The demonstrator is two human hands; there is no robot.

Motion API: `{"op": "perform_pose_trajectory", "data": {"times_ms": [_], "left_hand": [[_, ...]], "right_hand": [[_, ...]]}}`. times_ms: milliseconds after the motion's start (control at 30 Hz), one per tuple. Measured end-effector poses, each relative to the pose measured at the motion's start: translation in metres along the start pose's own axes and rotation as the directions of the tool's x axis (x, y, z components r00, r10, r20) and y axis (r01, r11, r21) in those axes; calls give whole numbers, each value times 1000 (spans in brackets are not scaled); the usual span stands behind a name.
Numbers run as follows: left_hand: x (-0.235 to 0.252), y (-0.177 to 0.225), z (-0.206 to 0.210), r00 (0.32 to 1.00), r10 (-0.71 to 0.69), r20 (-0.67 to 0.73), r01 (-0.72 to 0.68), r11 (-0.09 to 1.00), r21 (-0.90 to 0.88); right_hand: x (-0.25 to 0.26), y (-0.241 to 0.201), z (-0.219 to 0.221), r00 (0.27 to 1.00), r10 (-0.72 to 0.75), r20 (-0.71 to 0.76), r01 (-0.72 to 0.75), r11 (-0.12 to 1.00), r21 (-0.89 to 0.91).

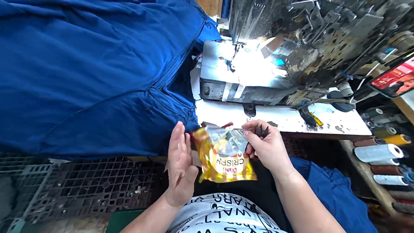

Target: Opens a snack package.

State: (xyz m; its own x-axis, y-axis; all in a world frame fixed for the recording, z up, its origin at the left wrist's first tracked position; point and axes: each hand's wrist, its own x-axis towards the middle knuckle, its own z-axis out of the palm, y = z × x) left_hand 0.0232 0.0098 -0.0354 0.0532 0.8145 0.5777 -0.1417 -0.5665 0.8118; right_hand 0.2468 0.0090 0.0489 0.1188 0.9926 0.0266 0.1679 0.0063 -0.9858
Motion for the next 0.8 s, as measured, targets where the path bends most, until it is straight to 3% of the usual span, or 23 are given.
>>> {"op": "perform_pose_trajectory", "data": {"times_ms": [133, 233, 333, 433, 600, 700, 800], "left_hand": [[-7, -3, -5, 999, 42, 36, -41, 999, -13], [-19, -3, 10, 990, -74, 119, 94, 980, -176], [-31, 1, 31, 943, -265, 200, 325, 862, -389], [-19, 1, 40, 910, -392, 135, 398, 733, -551], [10, 20, 37, 743, -661, 103, 527, 483, -699], [17, 24, 26, 733, -668, 124, 560, 489, -669], [22, 24, 6, 780, -599, 182, 562, 540, -626]], "right_hand": [[3, 3, -1, 1000, 8, -26, -5, 994, 106], [2, 0, 6, 1000, -2, -19, 5, 988, 157], [-4, 0, 17, 999, -32, 22, 30, 996, 81], [-10, 4, 28, 996, -67, 59, 66, 998, 9], [-11, 9, 23, 977, -131, 167, 136, 991, -18], [-10, 13, 12, 943, -247, 221, 265, 963, -57], [-4, 16, -1, 911, -398, 106, 411, 892, -189]]}}
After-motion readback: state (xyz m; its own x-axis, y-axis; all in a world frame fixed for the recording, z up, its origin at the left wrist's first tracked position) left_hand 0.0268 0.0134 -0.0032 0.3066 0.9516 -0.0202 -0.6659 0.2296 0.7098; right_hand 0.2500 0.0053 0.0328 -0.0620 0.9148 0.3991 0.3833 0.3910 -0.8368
